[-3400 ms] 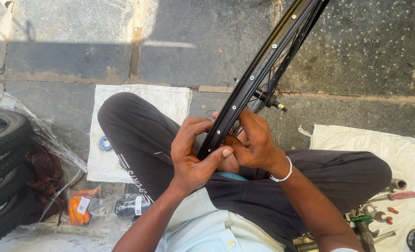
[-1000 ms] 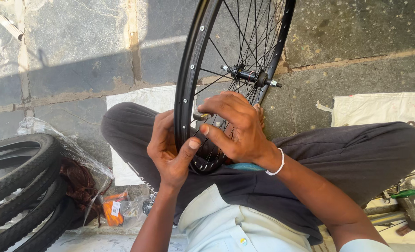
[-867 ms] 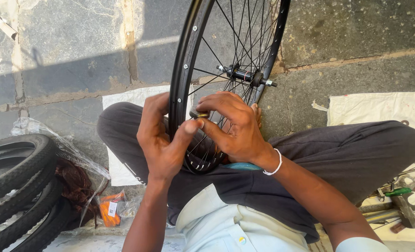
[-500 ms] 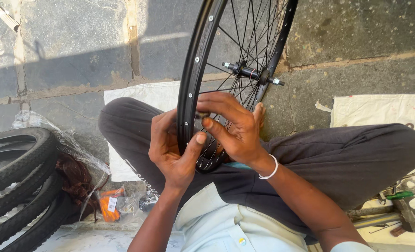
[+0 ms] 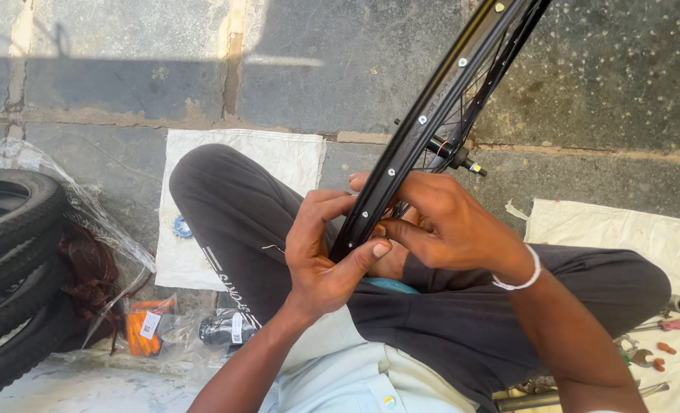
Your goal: The person sits on the ground and uses their hands to turn spoke nipples on the rim of a bicycle wheel.
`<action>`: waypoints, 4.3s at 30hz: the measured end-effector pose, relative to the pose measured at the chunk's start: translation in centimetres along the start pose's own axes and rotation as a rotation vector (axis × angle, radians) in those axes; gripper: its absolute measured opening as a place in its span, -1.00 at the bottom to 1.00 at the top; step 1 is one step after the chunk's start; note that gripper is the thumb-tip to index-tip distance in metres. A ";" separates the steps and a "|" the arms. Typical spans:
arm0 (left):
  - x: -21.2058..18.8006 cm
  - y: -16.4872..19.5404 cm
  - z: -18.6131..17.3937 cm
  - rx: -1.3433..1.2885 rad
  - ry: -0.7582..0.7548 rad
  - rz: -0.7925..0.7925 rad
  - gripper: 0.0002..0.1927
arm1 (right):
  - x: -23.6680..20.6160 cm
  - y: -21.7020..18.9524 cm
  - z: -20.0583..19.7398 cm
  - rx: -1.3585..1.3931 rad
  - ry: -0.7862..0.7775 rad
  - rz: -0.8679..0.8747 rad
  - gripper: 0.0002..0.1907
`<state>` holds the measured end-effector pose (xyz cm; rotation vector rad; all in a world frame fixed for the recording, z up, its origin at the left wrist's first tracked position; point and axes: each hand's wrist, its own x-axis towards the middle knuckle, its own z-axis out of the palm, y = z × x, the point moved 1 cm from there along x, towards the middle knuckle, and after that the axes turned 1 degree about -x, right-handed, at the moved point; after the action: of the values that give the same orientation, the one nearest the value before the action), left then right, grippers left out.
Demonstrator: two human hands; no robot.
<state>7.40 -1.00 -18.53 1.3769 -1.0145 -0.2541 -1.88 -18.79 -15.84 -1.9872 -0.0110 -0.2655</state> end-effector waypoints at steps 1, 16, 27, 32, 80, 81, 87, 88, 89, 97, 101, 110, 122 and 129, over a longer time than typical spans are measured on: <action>0.1 -0.1 0.0 -0.002 0.009 0.006 -0.51 | 0.0 -0.1 -0.7 -0.028 -0.056 -0.005 -0.43; 0.3 -0.2 -0.2 -0.119 -0.040 -0.089 -0.44 | -0.2 2.5 5.5 -0.259 0.633 -0.362 -0.71; 1.4 0.8 0.2 -0.087 -0.065 -0.046 -0.41 | -1.8 2.8 5.2 0.053 0.568 -0.071 -0.76; 4.4 2.0 0.0 0.192 -0.139 -0.014 -0.41 | -2.3 2.5 6.8 0.016 0.780 -0.178 -0.76; 4.3 2.4 0.4 0.308 -0.062 0.062 -0.49 | -2.3 2.9 6.5 0.030 0.608 0.166 -0.73; 4.5 2.4 0.5 0.257 -0.062 -0.017 -0.52 | -2.4 3.1 6.3 0.092 0.685 0.161 -0.73; 1.1 0.8 0.3 0.099 0.008 -0.159 -0.55 | -2.7 2.8 6.8 0.272 0.859 -0.089 -0.67; 0.4 0.4 0.3 0.078 0.022 -0.143 -0.55 | -2.7 2.7 6.9 0.092 0.822 -0.121 -0.65; -0.1 0.0 0.3 0.054 0.033 -0.120 -0.56 | -2.7 2.6 6.8 -0.092 0.785 -0.155 -0.62; -1.5 -1.3 -0.3 -0.154 0.090 -0.182 -0.41 | -0.6 4.9 4.6 0.416 0.201 -0.072 -0.47; -1.6 -1.5 -0.2 -0.137 0.107 -0.152 -0.46 | 0.5 5.6 3.3 0.320 0.034 -0.174 -0.44; -1.7 -1.6 -0.6 -0.130 0.072 -0.163 -0.50 | -0.2 2.5 3.0 0.017 0.195 -0.155 -0.51; -1.5 -1.5 0.0 -0.180 0.058 -0.128 -0.48 | 1.1 1.3 2.3 -0.098 0.242 -0.142 -0.66; -1.6 -1.9 -0.3 -0.221 0.051 -0.164 -0.49 | 1.6 1.9 2.1 -0.059 0.100 -0.181 -0.54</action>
<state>7.46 -0.18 -20.88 1.2591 -0.8063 -0.4376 0.31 -17.90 -18.09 -2.0314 -0.1206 -0.4870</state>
